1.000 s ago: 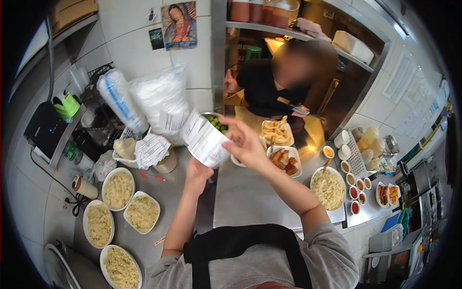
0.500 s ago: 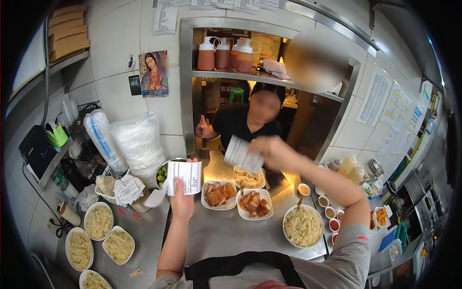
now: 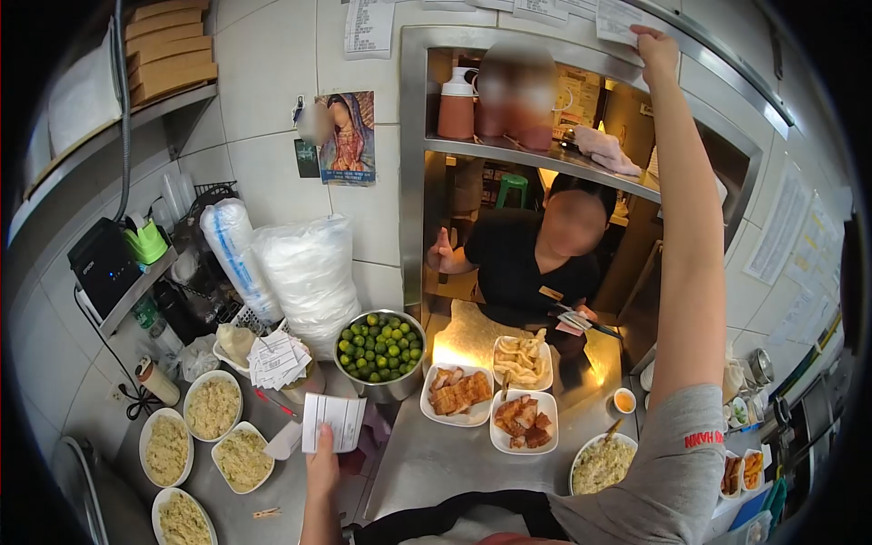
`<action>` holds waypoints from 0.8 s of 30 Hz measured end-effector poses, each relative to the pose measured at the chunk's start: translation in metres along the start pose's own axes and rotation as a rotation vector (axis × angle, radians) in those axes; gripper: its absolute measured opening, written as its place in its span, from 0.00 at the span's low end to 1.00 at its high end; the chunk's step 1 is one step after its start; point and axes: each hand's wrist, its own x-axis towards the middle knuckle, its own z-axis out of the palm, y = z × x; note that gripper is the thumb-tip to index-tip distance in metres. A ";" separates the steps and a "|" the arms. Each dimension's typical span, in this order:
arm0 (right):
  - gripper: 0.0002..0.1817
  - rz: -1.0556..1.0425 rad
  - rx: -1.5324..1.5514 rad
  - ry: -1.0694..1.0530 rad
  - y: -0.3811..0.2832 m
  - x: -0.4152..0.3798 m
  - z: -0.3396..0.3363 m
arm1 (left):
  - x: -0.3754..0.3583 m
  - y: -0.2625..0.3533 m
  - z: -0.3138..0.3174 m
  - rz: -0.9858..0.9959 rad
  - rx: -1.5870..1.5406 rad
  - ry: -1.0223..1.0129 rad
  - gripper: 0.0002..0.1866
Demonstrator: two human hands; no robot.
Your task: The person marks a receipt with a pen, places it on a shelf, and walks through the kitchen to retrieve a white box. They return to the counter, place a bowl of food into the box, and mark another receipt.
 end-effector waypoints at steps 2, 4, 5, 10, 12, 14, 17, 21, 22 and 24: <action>0.14 -0.008 0.005 0.004 0.003 0.017 0.003 | -0.006 -0.002 -0.004 0.016 0.007 0.008 0.23; 0.13 -0.005 0.017 -0.002 0.003 0.030 0.003 | -0.010 -0.013 -0.013 -0.004 -0.056 0.099 0.22; 0.19 0.014 -0.129 -0.019 -0.004 0.015 0.001 | -0.009 -0.015 -0.011 -0.008 -0.079 0.128 0.22; 0.15 -0.316 -0.529 0.121 -0.018 -0.017 0.000 | -0.012 -0.005 0.023 0.003 -0.072 0.087 0.21; 0.15 -0.479 -0.589 0.131 -0.039 -0.052 -0.003 | -0.013 -0.005 0.035 0.025 -0.129 -0.006 0.21; 0.14 -0.424 -0.452 -0.154 -0.079 -0.113 -0.001 | -0.018 0.003 0.054 -0.004 -0.110 -0.063 0.20; 0.12 -0.133 -0.180 -0.898 -0.118 -0.229 -0.020 | -0.009 -0.019 0.071 0.051 0.039 -0.214 0.19; 0.24 0.222 -0.042 -1.312 -0.183 -0.406 -0.082 | -0.030 -0.003 0.126 0.110 0.044 -0.524 0.17; 0.26 0.338 -0.096 -1.316 -0.190 -0.437 -0.099 | -0.037 -0.003 0.137 0.079 0.009 -0.640 0.16; 0.19 0.569 -0.110 -1.202 -0.211 -0.482 -0.129 | -0.048 -0.016 0.149 0.018 0.092 -0.844 0.17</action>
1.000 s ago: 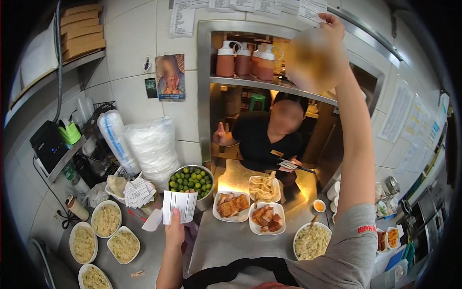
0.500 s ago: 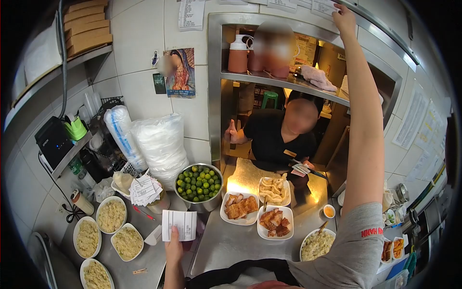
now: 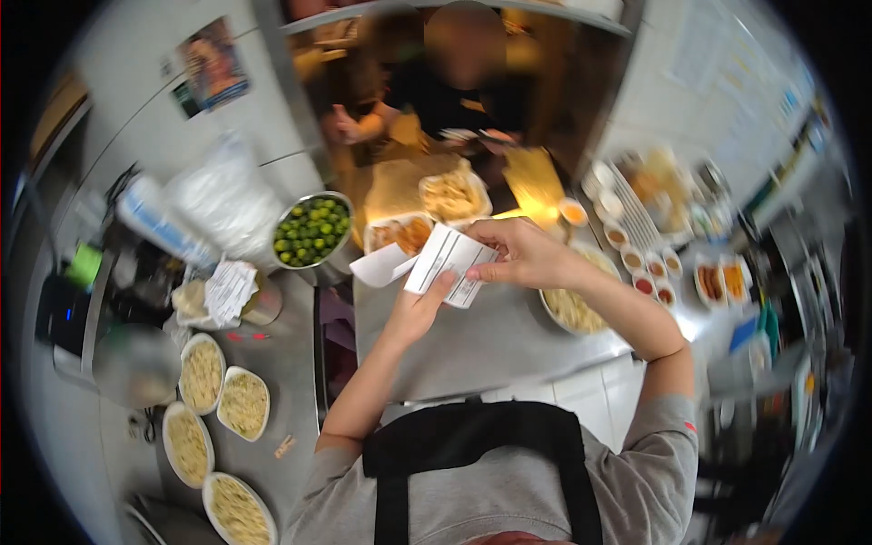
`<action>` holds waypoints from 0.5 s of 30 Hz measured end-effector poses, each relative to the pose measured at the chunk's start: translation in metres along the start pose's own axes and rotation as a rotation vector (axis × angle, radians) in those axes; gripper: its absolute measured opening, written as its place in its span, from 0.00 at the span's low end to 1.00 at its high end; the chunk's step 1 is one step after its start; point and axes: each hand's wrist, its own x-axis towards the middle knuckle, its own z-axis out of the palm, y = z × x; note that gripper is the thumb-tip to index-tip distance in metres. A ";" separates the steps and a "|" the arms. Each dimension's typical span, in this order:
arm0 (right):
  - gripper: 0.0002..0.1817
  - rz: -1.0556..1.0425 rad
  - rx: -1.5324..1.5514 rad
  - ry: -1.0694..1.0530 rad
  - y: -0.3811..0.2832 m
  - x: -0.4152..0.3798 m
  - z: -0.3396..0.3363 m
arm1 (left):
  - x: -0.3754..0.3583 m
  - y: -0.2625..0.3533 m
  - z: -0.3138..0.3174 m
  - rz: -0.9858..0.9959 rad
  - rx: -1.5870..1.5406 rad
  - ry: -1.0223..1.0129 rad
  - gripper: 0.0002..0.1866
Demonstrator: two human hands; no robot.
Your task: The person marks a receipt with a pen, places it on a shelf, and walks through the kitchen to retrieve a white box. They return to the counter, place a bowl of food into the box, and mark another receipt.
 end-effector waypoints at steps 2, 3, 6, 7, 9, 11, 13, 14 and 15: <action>0.14 0.228 0.453 0.211 0.038 -0.045 0.029 | 0.005 -0.040 0.011 0.023 0.063 -0.234 0.24; 0.10 0.266 0.592 0.324 0.038 -0.070 0.038 | 0.005 -0.049 0.023 -0.044 -0.121 -0.307 0.30; 0.10 0.393 0.730 0.521 0.035 -0.140 0.060 | 0.002 -0.079 0.062 -0.241 -0.507 -0.542 0.44; 0.09 0.446 0.740 0.604 0.037 -0.161 0.071 | 0.000 -0.066 0.081 -0.327 -0.731 -0.597 0.45; 0.08 0.495 0.740 0.729 0.029 -0.199 0.082 | -0.002 -0.055 0.119 -0.459 -0.971 -0.648 0.40; 0.07 0.536 0.720 0.844 0.022 -0.238 0.091 | -0.010 -0.058 0.157 -0.534 -0.889 -0.630 0.36; 0.06 0.561 0.714 0.965 0.022 -0.284 0.098 | -0.006 -0.072 0.190 -0.638 -0.951 -0.573 0.27; 0.06 0.568 0.709 1.039 0.019 -0.306 0.098 | -0.005 -0.069 0.206 -0.693 -1.262 -0.557 0.27; 0.06 0.575 0.702 1.124 0.015 -0.326 0.099 | -0.004 -0.065 0.225 -0.689 -1.313 -0.567 0.26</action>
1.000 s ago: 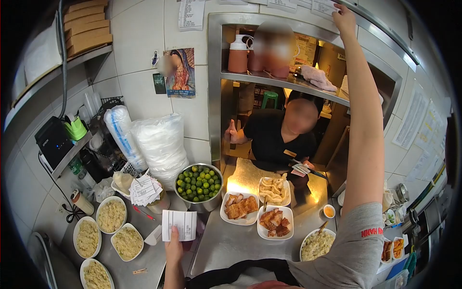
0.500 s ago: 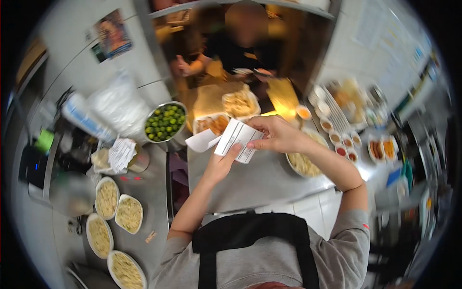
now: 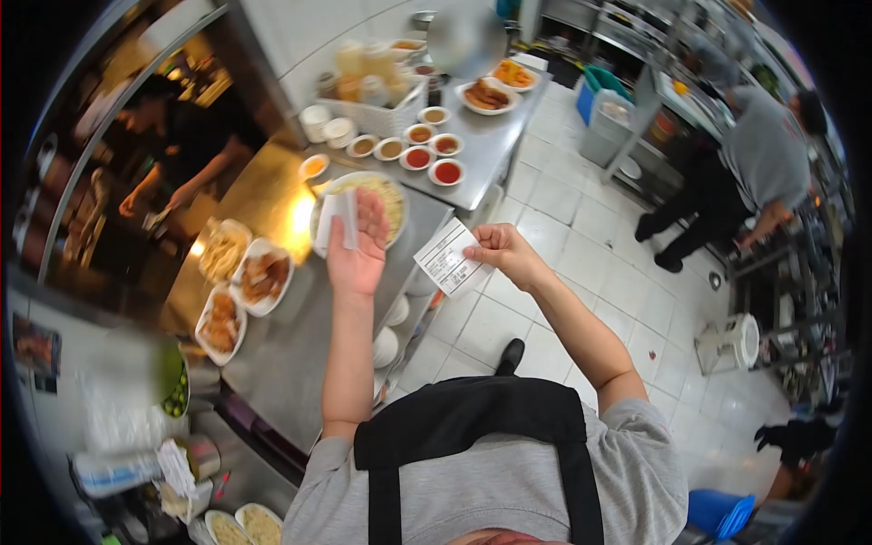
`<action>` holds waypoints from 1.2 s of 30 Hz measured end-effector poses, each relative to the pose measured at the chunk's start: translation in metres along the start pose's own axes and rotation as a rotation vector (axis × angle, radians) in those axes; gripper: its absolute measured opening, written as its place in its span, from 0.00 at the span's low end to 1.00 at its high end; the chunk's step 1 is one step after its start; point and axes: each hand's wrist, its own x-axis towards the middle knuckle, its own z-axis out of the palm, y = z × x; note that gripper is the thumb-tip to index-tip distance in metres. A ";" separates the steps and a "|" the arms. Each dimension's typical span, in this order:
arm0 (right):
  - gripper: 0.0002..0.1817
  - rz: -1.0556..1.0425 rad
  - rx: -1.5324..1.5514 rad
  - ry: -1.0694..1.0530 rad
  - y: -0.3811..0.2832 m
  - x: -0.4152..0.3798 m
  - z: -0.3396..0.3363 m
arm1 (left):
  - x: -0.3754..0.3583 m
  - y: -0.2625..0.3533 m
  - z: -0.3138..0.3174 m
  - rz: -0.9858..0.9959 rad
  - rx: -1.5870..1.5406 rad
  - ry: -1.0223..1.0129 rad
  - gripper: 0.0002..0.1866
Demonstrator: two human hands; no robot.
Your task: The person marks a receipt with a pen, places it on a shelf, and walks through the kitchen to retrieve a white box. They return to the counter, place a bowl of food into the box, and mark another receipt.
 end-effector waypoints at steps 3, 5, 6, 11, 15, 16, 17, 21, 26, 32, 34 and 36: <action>0.06 -0.007 0.036 0.087 -0.004 -0.024 -0.064 | 0.037 -0.063 0.022 -0.190 0.058 -0.064 0.26; 0.06 -0.020 0.013 0.136 -0.007 -0.043 -0.111 | 0.052 -0.121 0.030 -0.373 0.159 -0.111 0.25; 0.06 -0.022 -0.042 0.155 -0.008 -0.052 -0.137 | 0.056 -0.153 0.028 -0.523 0.235 -0.088 0.24; 0.12 -0.093 -0.288 0.446 -0.009 -0.096 -0.254 | 0.101 -0.291 0.036 -0.616 0.591 -0.111 0.23; 0.14 -0.164 0.060 0.444 -0.019 -0.106 -0.330 | 0.151 -0.355 0.047 -0.555 0.516 -0.037 0.23; 0.14 -0.115 0.147 0.389 -0.022 -0.107 -0.348 | 0.163 -0.364 0.051 -0.560 0.507 -0.066 0.24; 0.14 -0.105 0.152 0.390 -0.022 -0.104 -0.367 | 0.177 -0.374 0.056 -0.570 0.499 -0.097 0.24; 0.17 -0.085 0.230 0.297 -0.024 -0.075 -0.445 | 0.243 -0.413 0.058 -0.555 0.503 -0.111 0.26; 0.17 -0.071 0.207 0.222 -0.038 -0.017 -0.543 | 0.353 -0.466 0.040 -0.489 0.498 -0.097 0.24; 0.20 -0.028 0.004 0.217 -0.104 0.059 -0.694 | 0.511 -0.533 0.057 -0.461 0.502 -0.137 0.23; 0.21 -0.071 -0.148 0.272 -0.142 0.080 -0.753 | 0.558 -0.546 0.073 -0.416 0.553 -0.126 0.23; 0.21 -0.196 -0.133 0.481 -0.187 0.096 -0.817 | 0.596 -0.556 0.078 -0.372 0.617 -0.093 0.23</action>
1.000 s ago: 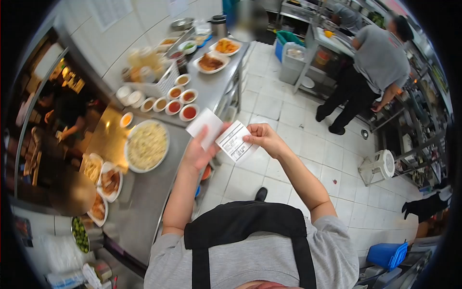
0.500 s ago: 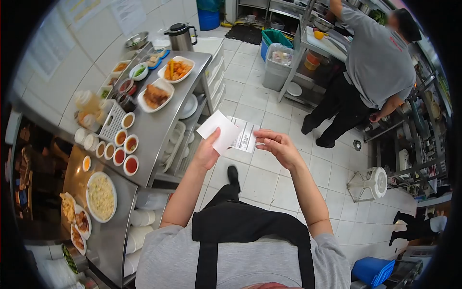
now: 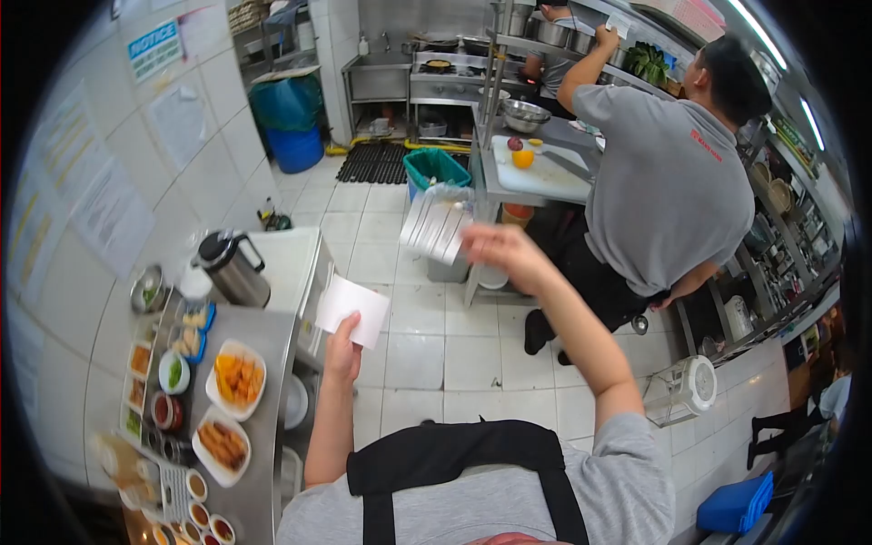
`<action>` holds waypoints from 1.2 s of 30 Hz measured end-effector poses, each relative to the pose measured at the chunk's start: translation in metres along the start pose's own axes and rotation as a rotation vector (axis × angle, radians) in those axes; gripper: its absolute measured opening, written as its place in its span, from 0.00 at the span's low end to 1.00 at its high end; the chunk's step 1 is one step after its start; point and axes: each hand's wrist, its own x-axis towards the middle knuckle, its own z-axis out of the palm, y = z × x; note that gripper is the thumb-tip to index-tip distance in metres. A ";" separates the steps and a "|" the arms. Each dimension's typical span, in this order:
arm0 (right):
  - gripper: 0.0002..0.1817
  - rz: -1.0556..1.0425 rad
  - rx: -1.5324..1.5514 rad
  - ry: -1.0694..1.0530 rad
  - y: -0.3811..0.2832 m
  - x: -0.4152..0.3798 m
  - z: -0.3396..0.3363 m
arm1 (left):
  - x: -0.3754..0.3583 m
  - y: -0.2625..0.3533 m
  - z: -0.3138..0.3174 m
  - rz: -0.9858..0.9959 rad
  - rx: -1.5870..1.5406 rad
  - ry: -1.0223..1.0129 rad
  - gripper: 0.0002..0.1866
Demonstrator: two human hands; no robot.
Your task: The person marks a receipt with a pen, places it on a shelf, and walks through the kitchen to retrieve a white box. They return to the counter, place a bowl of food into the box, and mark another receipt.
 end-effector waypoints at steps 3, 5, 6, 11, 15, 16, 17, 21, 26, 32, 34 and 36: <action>0.19 -0.358 0.179 0.352 -0.050 0.091 -0.091 | 0.049 -0.001 -0.004 0.079 0.049 0.093 0.25; 0.11 -0.483 0.316 0.491 -0.096 0.152 -0.165 | 0.069 0.005 0.002 0.120 0.076 0.180 0.26; 0.09 -0.603 0.365 0.515 -0.115 0.182 -0.199 | 0.078 0.008 0.004 0.135 0.098 0.225 0.26; 0.13 -0.899 0.529 0.758 -0.197 0.310 -0.341 | 0.137 -0.006 -0.017 0.320 0.078 0.483 0.27; 0.22 -0.908 0.610 0.707 -0.241 0.385 -0.413 | 0.180 -0.007 -0.008 0.436 -0.003 0.631 0.15; 0.25 -0.906 0.638 0.690 -0.249 0.403 -0.428 | 0.192 -0.006 -0.001 0.507 -0.060 0.662 0.11; 0.25 -0.913 0.645 0.679 -0.257 0.419 -0.442 | 0.205 -0.007 0.002 0.521 -0.061 0.662 0.11; 0.33 -0.916 0.565 0.668 -0.283 0.461 -0.472 | 0.262 -0.012 0.031 0.562 -0.060 0.552 0.07; 0.33 -0.921 0.410 0.511 -0.277 0.468 -0.487 | 0.310 -0.022 0.055 0.491 -0.137 0.323 0.08; 0.11 -0.773 0.099 0.530 -0.149 0.379 -0.423 | 0.329 -0.041 0.090 0.140 -0.320 -0.050 0.20; 0.16 -0.605 0.163 0.402 -0.088 0.317 -0.368 | 0.325 -0.053 0.109 -0.013 -0.417 -0.233 0.24; 0.15 -0.437 0.083 0.326 -0.022 0.252 -0.320 | 0.312 -0.068 0.131 -0.144 -0.463 -0.334 0.26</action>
